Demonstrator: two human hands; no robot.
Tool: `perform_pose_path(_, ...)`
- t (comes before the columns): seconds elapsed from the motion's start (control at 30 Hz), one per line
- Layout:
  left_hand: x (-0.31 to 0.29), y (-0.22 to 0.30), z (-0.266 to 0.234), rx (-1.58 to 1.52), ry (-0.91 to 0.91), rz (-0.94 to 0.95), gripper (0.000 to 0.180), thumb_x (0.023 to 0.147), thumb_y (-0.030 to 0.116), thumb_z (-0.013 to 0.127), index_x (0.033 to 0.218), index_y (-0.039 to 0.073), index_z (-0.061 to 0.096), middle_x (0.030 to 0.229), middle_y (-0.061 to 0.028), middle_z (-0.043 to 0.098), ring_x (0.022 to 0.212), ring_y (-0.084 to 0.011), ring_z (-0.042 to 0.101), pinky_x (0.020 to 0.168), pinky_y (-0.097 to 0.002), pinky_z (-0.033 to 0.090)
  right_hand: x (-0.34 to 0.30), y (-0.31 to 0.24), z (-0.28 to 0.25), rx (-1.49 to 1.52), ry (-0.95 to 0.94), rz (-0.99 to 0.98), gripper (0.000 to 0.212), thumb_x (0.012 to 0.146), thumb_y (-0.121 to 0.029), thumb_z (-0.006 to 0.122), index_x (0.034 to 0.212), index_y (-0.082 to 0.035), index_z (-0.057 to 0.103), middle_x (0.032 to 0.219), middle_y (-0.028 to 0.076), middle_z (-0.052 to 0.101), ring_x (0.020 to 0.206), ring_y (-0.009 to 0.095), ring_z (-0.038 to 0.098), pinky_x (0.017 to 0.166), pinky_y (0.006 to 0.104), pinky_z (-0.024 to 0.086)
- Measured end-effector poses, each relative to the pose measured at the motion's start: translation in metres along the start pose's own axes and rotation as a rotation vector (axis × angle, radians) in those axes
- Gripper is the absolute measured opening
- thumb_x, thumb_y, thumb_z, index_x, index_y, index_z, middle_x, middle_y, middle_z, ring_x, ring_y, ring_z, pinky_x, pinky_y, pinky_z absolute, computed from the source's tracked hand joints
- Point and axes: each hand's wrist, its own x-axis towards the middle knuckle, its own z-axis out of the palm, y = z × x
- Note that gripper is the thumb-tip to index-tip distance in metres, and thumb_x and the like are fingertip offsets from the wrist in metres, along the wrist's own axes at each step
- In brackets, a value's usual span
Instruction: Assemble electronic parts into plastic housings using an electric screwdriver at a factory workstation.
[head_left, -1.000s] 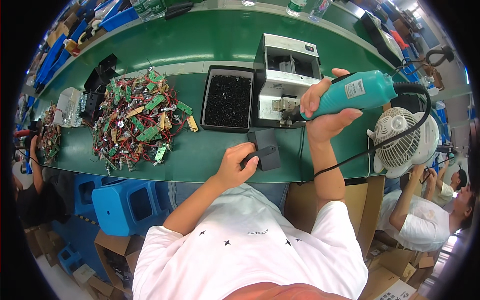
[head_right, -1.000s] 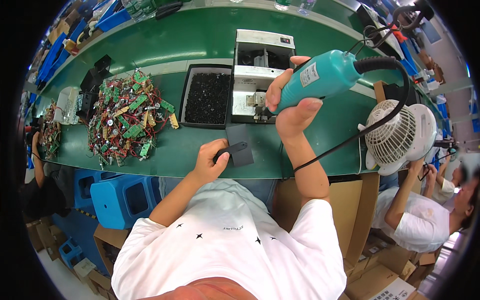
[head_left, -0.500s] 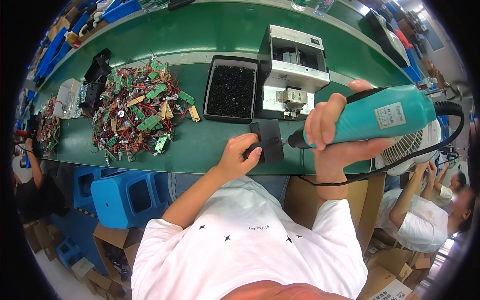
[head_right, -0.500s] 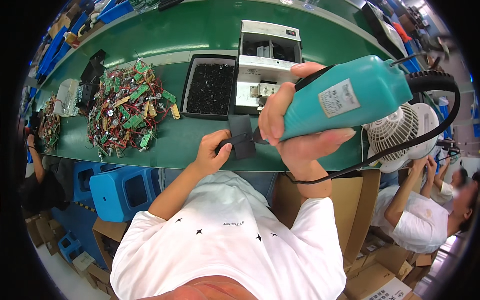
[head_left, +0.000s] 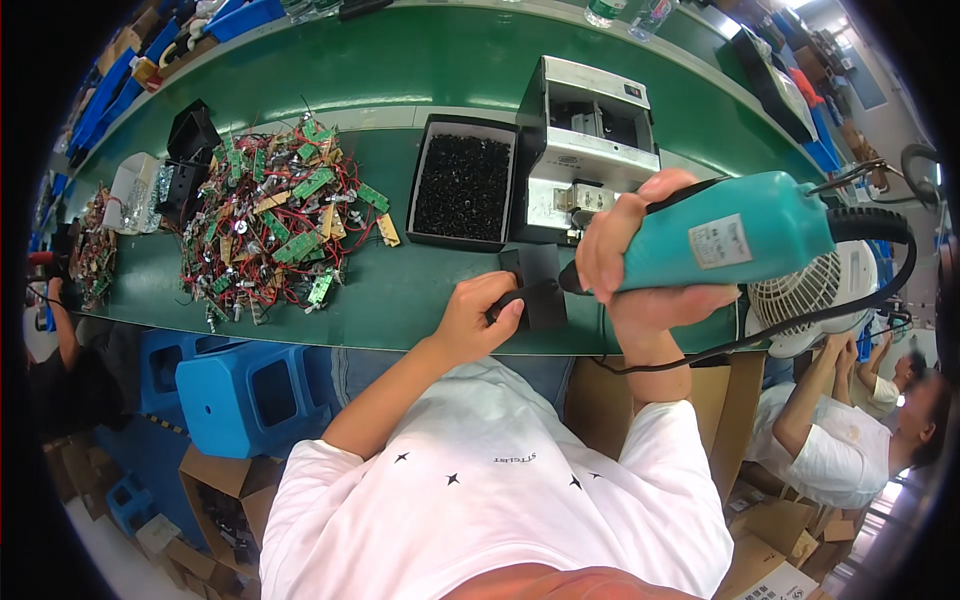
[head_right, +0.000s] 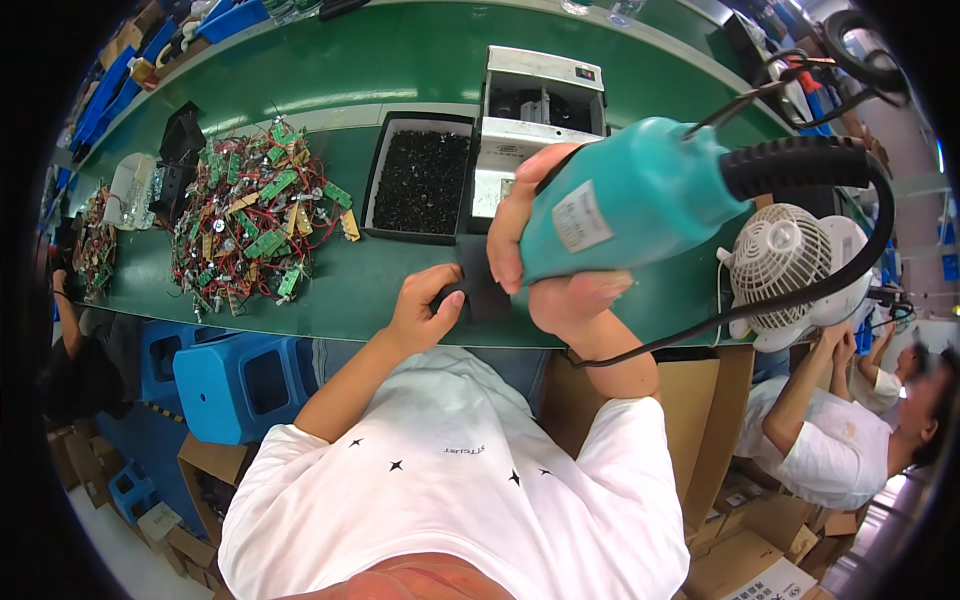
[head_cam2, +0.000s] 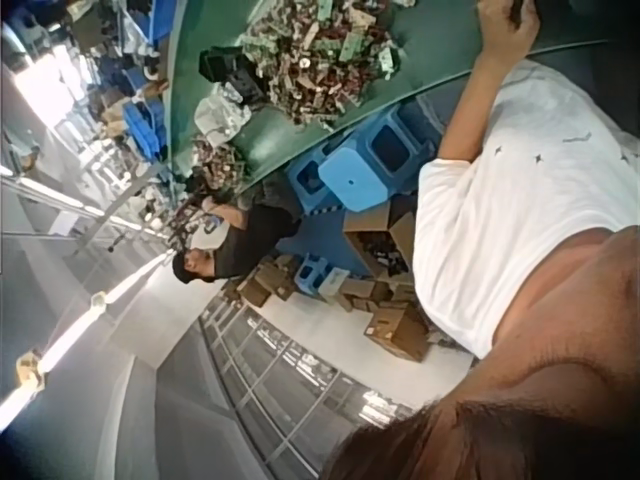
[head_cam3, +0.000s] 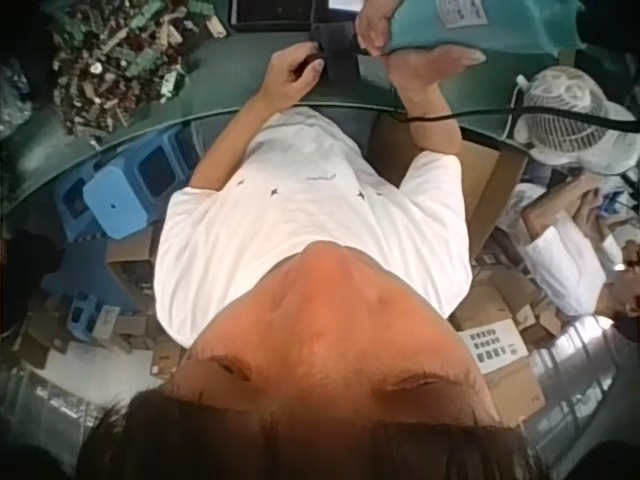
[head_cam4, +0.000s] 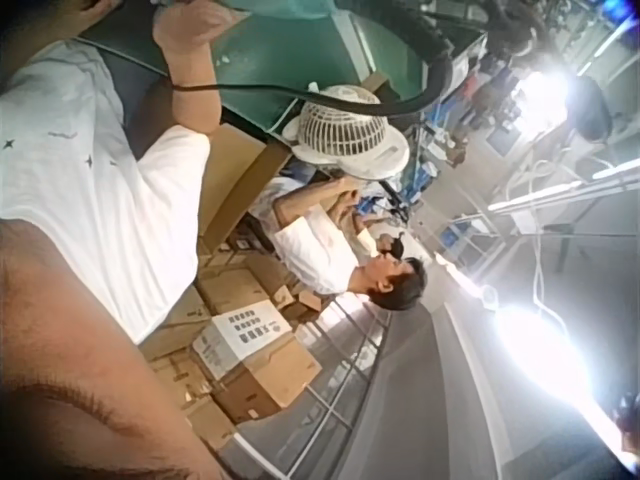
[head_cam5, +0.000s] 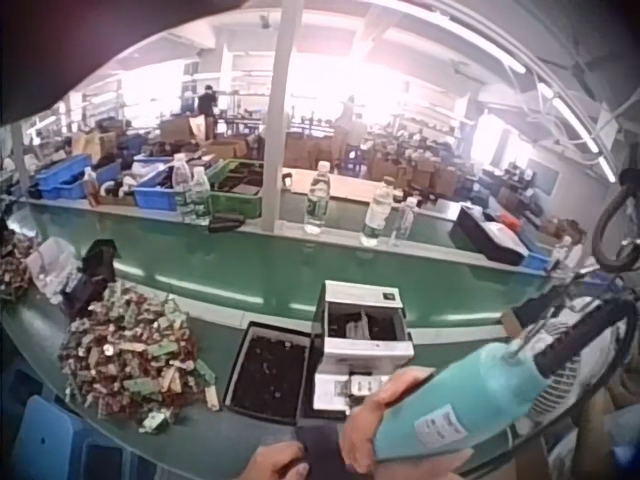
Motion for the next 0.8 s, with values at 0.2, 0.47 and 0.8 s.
perform_pose_path(0.2,-0.004,0.006,0.000,0.034,0.026,0.021,0.009,0.077,0.004,0.054,0.070,0.002,0.048,0.064,-0.0060,0.046,0.055,-0.0193,0.036,0.053,-0.0294,0.034,-0.004,-0.001,0.003,-0.008,-0.074,0.071,0.087,0.063,-0.085,0.053,0.105,-0.010,0.041,0.046,0.000,0.047,0.032,0.009,0.037,0.031,0.0216,0.033)
perform_pose_path(0.47,0.003,0.018,0.018,0.399,0.215,0.178,0.062,0.059,0.026,0.083,0.105,0.003,0.047,0.102,-0.0120,0.052,0.087,-0.0252,0.054,0.074,-0.0328,0.047,-0.003,-0.004,-0.003,0.227,-0.168,-0.025,0.077,0.071,-0.073,0.060,0.102,-0.004,0.045,0.047,0.005,0.051,0.032,0.012,0.041,0.031,0.0240,0.035)
perform_pose_path(0.8,-0.003,0.022,0.012,0.495,0.164,0.155,0.051,0.073,0.010,0.067,0.121,0.004,0.049,0.112,-0.0128,0.059,0.086,-0.0257,0.061,0.076,-0.0308,0.049,0.019,-0.033,-0.060,0.099,0.081,-0.635,0.069,0.079,-0.066,0.055,0.109,-0.005,0.045,0.051,0.003,0.048,0.037,0.011,0.041,0.035,0.0242,0.036)
